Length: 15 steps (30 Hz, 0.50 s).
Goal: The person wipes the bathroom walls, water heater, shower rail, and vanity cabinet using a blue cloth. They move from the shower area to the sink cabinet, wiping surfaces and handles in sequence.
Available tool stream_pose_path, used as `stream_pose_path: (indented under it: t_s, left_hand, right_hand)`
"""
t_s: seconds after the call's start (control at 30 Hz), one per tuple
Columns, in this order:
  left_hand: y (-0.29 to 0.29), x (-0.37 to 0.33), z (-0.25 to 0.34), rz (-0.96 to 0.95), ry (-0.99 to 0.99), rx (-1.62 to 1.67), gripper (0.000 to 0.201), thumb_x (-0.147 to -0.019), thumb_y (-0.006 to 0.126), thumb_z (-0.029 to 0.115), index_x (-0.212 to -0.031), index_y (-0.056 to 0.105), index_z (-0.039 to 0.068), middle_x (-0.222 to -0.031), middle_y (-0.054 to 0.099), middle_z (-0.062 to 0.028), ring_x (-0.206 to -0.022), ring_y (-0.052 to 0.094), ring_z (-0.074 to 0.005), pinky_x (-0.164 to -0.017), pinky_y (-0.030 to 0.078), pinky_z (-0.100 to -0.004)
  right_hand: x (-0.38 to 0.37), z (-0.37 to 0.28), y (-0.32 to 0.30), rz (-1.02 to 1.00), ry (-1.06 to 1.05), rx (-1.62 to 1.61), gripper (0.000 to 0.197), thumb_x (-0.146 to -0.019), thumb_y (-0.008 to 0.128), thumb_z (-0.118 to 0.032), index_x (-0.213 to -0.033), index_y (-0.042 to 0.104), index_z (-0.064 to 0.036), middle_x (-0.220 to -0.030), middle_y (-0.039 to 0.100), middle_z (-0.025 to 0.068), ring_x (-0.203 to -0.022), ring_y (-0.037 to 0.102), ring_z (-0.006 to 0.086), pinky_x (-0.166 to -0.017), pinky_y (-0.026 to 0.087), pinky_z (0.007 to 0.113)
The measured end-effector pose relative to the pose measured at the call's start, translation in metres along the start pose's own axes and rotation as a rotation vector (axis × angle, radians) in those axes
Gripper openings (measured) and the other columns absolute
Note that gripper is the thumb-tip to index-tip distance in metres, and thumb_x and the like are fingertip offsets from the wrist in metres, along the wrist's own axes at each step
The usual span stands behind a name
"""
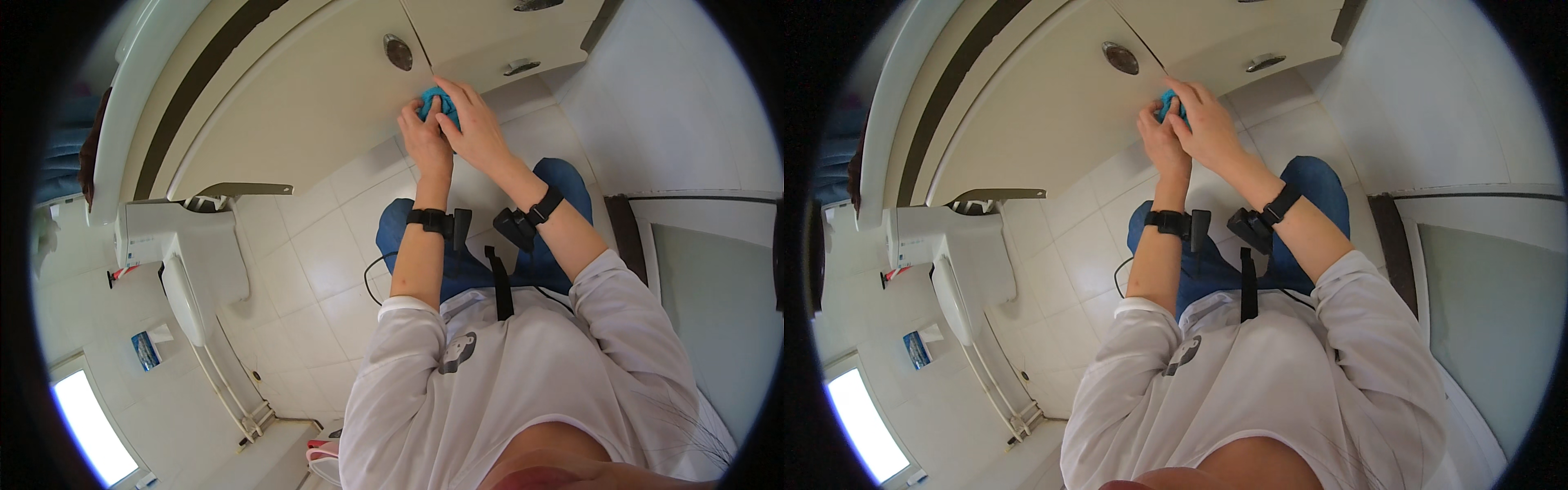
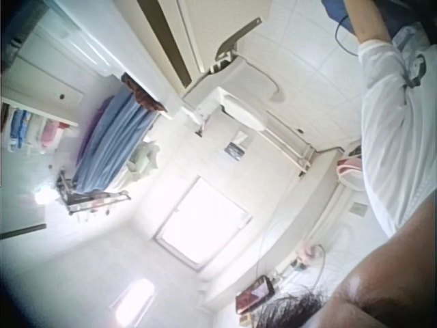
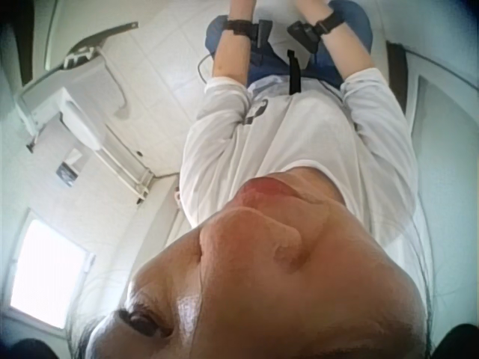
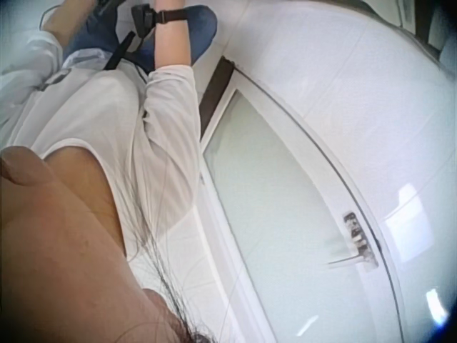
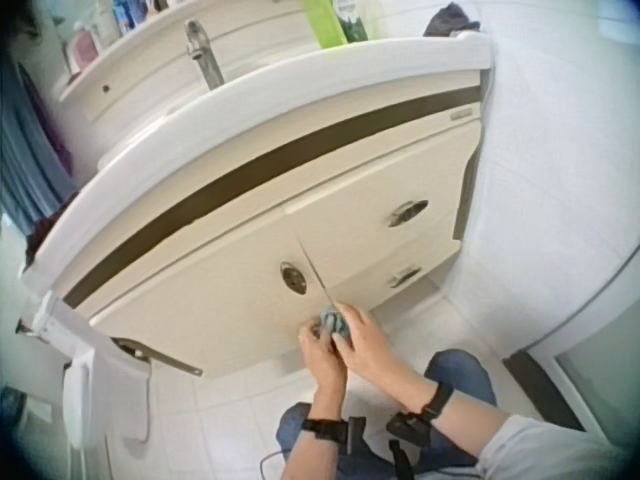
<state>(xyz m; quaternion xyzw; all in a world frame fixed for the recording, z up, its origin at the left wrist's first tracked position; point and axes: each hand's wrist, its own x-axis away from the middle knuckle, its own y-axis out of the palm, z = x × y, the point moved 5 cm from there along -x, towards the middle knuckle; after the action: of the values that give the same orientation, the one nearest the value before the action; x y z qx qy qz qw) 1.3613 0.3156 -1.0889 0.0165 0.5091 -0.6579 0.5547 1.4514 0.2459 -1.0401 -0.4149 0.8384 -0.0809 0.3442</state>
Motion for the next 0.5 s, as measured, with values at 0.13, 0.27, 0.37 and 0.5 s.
stream_pose_path:
  t_s: [0.13, 0.27, 0.37, 0.5]
  left_hand:
    - [-0.014, -0.004, 0.013, 0.051, -0.131, 0.254, 0.057, -0.075, 0.071, -0.003, -0.131, 0.069, 0.007, -0.124, 0.052, -0.0152, -0.113, 0.053, -0.0354, -0.096, 0.048, -0.0412]
    - [-0.036, -0.023, 0.041, 0.149, 0.047, 0.278, 0.065, -0.073, 0.061, -0.011, -0.137, 0.062, 0.003, -0.129, 0.049, -0.0213, -0.118, 0.050, -0.0406, -0.099, 0.046, -0.0452]
    - [-0.043, -0.036, 0.051, 0.167, 0.081, 0.272, 0.062, -0.077, 0.063, -0.008, -0.139, 0.060, 0.001, -0.133, 0.049, -0.0239, -0.122, 0.048, -0.0424, -0.100, 0.046, -0.0462]
    - [-0.040, -0.040, 0.050, 0.157, 0.108, 0.104, 0.054, -0.085, 0.069, -0.001, -0.138, 0.059, -0.001, -0.138, 0.048, -0.0262, -0.122, 0.049, -0.0437, -0.100, 0.046, -0.0472]
  right_hand:
    - [0.011, 0.032, 0.003, 0.023, 0.218, -0.068, 0.060, -0.092, 0.068, -0.023, -0.146, 0.048, -0.0041, -0.137, 0.055, 0.0208, -0.121, 0.057, 0.0408, -0.099, 0.050, 0.045]
    - [0.000, 0.032, 0.000, 0.083, 0.351, -0.405, 0.062, -0.093, 0.069, -0.034, -0.141, 0.050, -0.0004, -0.134, 0.059, 0.0230, -0.118, 0.061, 0.0399, -0.098, 0.050, 0.044]
    - [-0.028, 0.021, -0.006, 0.118, 0.395, -0.372, 0.062, -0.091, 0.071, -0.039, -0.135, 0.055, 0.0011, -0.125, 0.065, 0.0240, -0.111, 0.065, 0.0396, -0.094, 0.052, 0.044]
    - [-0.050, 0.011, -0.003, 0.195, 0.419, -0.202, 0.050, -0.090, 0.068, -0.038, -0.120, 0.060, 0.0014, -0.103, 0.071, 0.0235, -0.096, 0.068, 0.0421, -0.083, 0.054, 0.048]
